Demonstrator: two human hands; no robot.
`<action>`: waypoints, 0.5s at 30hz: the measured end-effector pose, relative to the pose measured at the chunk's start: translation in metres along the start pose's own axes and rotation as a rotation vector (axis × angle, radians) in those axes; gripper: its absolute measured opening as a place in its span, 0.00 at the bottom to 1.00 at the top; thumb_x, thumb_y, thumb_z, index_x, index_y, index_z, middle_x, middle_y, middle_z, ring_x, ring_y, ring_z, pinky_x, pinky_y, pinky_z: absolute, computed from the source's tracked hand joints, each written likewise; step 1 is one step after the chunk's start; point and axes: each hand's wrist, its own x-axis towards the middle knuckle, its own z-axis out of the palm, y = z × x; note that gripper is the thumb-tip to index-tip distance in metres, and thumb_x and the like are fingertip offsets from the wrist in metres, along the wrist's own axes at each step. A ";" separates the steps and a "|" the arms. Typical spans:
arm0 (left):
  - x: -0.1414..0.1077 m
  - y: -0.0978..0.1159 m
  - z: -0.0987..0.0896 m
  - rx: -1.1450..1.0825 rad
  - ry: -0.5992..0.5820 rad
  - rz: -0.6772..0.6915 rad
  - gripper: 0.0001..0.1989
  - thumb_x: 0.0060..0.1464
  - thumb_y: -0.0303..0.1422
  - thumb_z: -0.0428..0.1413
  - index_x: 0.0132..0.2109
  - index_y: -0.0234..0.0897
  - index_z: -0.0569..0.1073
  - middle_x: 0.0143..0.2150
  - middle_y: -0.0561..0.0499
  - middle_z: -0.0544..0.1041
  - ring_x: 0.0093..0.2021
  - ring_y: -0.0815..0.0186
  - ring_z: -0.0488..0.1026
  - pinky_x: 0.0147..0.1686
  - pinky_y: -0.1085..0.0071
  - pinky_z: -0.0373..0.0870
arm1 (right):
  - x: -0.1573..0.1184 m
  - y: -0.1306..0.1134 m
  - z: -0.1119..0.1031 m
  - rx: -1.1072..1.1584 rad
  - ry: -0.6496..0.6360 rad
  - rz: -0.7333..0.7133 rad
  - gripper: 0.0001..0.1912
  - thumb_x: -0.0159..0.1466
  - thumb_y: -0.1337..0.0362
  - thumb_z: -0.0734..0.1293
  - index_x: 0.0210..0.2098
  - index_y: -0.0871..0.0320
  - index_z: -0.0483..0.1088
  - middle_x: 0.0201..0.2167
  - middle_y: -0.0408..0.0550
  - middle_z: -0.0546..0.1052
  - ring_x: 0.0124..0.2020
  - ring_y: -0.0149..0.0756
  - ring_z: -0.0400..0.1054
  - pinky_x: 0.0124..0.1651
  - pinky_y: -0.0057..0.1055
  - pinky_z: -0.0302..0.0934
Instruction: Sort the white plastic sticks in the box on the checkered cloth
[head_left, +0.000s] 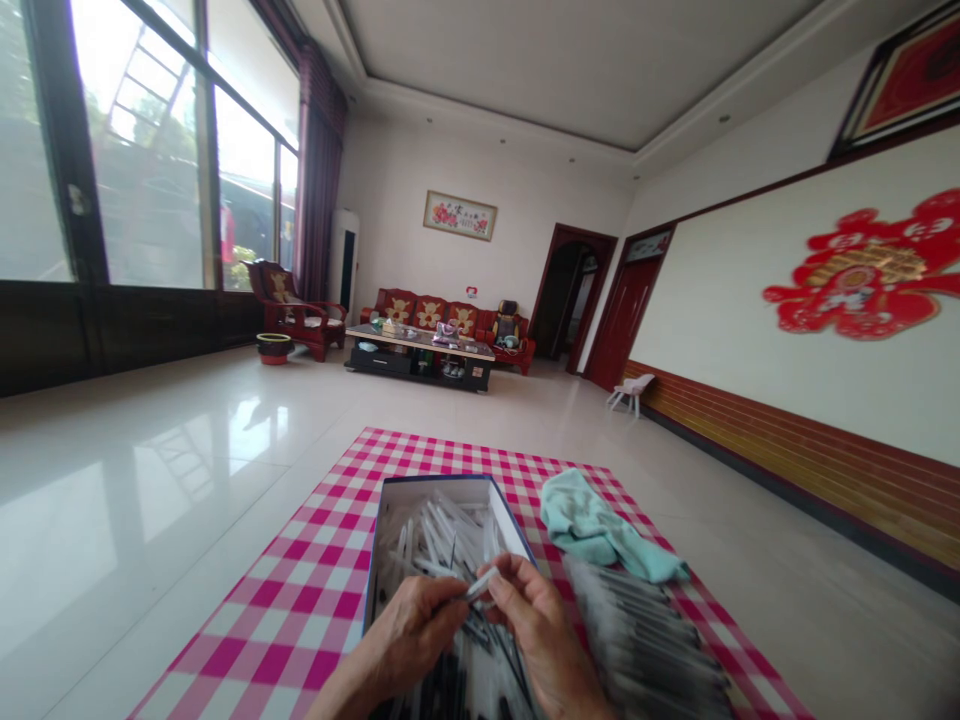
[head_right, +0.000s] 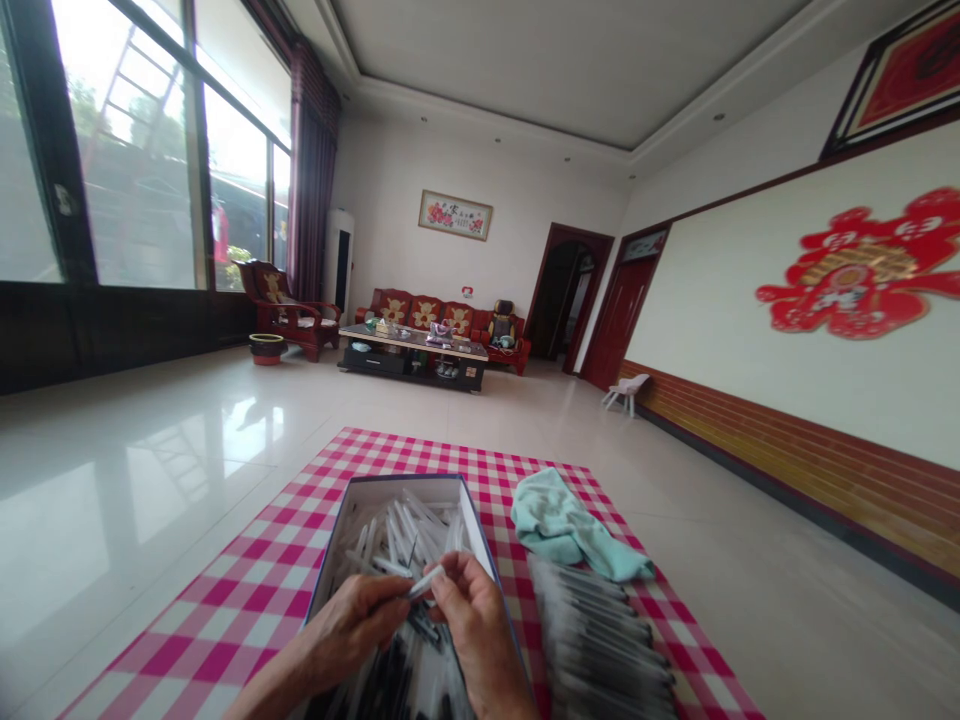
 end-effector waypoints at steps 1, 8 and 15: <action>0.000 0.000 0.000 0.000 -0.004 -0.006 0.15 0.58 0.36 0.46 0.26 0.34 0.68 0.19 0.58 0.61 0.21 0.73 0.57 0.22 0.77 0.52 | 0.000 -0.002 -0.001 -0.015 -0.009 -0.001 0.15 0.54 0.57 0.71 0.38 0.56 0.69 0.33 0.44 0.76 0.35 0.35 0.69 0.37 0.28 0.62; 0.001 -0.006 0.002 0.088 -0.006 0.022 0.19 0.59 0.37 0.45 0.22 0.35 0.63 0.18 0.59 0.58 0.20 0.74 0.55 0.22 0.76 0.49 | 0.001 -0.010 -0.006 -0.159 -0.108 -0.052 0.14 0.54 0.56 0.71 0.35 0.59 0.73 0.24 0.41 0.73 0.25 0.30 0.64 0.32 0.27 0.60; 0.001 -0.006 0.005 0.189 0.075 0.094 0.18 0.59 0.33 0.45 0.21 0.36 0.58 0.18 0.60 0.51 0.20 0.74 0.51 0.22 0.74 0.46 | 0.002 -0.006 -0.002 -0.171 0.008 -0.002 0.15 0.52 0.55 0.71 0.34 0.59 0.74 0.22 0.40 0.72 0.22 0.29 0.63 0.29 0.26 0.59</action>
